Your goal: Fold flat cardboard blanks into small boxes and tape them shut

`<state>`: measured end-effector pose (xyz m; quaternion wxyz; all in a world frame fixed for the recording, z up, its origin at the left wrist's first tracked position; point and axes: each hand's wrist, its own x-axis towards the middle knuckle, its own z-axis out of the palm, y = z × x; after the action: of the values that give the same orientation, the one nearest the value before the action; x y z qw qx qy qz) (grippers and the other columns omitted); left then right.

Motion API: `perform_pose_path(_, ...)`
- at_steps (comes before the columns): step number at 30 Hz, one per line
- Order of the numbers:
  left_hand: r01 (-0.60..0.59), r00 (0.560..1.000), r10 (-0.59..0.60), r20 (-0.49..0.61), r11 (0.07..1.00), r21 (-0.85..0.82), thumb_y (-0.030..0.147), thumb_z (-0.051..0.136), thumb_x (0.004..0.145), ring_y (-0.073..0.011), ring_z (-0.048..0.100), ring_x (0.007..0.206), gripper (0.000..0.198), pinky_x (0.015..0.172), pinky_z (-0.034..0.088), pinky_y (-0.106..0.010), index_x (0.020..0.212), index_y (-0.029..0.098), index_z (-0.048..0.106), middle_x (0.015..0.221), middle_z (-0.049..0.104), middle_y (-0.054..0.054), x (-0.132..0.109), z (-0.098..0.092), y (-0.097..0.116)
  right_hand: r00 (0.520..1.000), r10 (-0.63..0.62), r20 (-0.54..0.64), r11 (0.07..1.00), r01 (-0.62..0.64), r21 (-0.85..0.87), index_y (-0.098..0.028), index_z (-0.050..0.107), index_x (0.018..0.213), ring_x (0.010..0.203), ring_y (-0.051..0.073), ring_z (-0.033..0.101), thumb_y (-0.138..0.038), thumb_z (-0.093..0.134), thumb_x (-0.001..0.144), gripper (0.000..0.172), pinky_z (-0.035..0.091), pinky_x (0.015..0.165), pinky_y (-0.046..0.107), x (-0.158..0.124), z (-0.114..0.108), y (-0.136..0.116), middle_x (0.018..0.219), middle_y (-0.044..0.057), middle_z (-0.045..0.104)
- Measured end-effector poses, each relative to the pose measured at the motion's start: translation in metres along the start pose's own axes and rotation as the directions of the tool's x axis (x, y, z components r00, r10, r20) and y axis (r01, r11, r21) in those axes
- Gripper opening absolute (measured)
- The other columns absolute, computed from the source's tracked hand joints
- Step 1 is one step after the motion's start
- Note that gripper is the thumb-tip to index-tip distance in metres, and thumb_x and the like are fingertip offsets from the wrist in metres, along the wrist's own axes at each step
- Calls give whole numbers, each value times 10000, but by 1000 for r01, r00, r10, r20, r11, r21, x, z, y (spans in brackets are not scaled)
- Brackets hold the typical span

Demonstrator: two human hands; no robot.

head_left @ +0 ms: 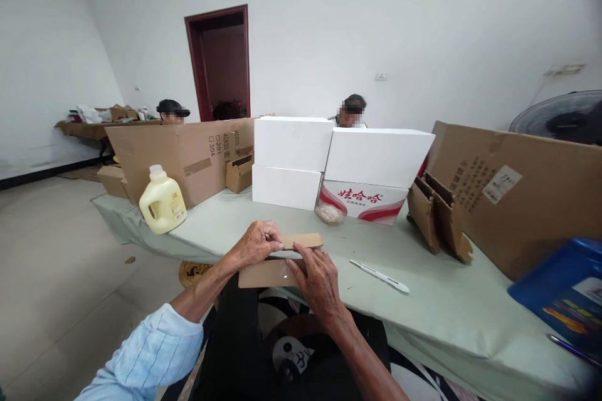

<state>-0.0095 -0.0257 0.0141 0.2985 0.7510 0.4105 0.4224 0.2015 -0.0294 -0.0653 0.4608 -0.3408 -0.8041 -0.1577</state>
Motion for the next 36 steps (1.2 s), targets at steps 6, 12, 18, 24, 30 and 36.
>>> perform_pose_path(6, 145, 988, -146, -43, 989, -12, 317, 669, 762, -107, 474, 584, 178, 563, 353, -239, 710, 149, 698, 655, 603, 22, 7, -7, 0, 1000, -9, -26, 1000, 8, -2, -192, 667, 1286, 946, 244, 723, -333, 581, 1068, 274, 535, 838, 372, -3, 1, -2, 990, 85, 797)
perform_pose_path(12, 201, 971, -223, -86, 957, -208, 353, 767, 700, -112, 565, 598, 225, 588, 474, -227, 699, 142, 691, 635, 636, 10, 30, -23, -15, 1000, -13, -6, 1000, 13, 14, -189, 651, 1320, 956, 256, 735, -304, 578, 1064, 290, 568, 839, 385, -2, -3, -5, 1022, 99, 798)
perform_pose_path(18, 226, 950, -280, -134, 920, -320, 395, 822, 697, -99, 591, 591, 295, 531, 486, -191, 699, 137, 677, 650, 649, -12, 44, -24, -37, 999, -13, 43, 999, 11, 46, -203, 643, 1350, 926, 255, 752, -301, 561, 1072, 307, 597, 805, 380, 1, -4, -3, 1029, 99, 805)
perform_pose_path(24, 244, 929, -330, -169, 888, -389, 437, 884, 671, -92, 593, 575, 379, 496, 489, -186, 684, 130, 663, 667, 666, -25, 54, -28, -52, 998, -17, 61, 997, 13, 70, -198, 641, 1335, 906, 246, 770, -322, 550, 1085, 293, 598, 774, 357, 5, -3, 0, 1033, 88, 816)
perform_pose_path(30, 200, 927, -308, -217, 891, -408, 469, 910, 624, -99, 604, 577, 423, 506, 507, -206, 676, 129, 663, 689, 688, -38, 60, -49, -43, 995, 3, 100, 995, -14, 103, -199, 647, 1333, 927, 240, 785, -309, 581, 1066, 296, 610, 781, 338, 9, -3, 6, 1054, 94, 821)
perform_pose_path(36, 104, 949, -203, -241, 924, -368, 417, 869, 678, -110, 636, 662, 322, 606, 537, -210, 717, 137, 716, 718, 713, -34, 38, -61, -11, 970, 90, 225, 981, -125, 147, -226, 641, 1370, 1001, 233, 784, -261, 623, 1018, 354, 621, 849, 353, 33, -3, 20, 1112, 72, 825)
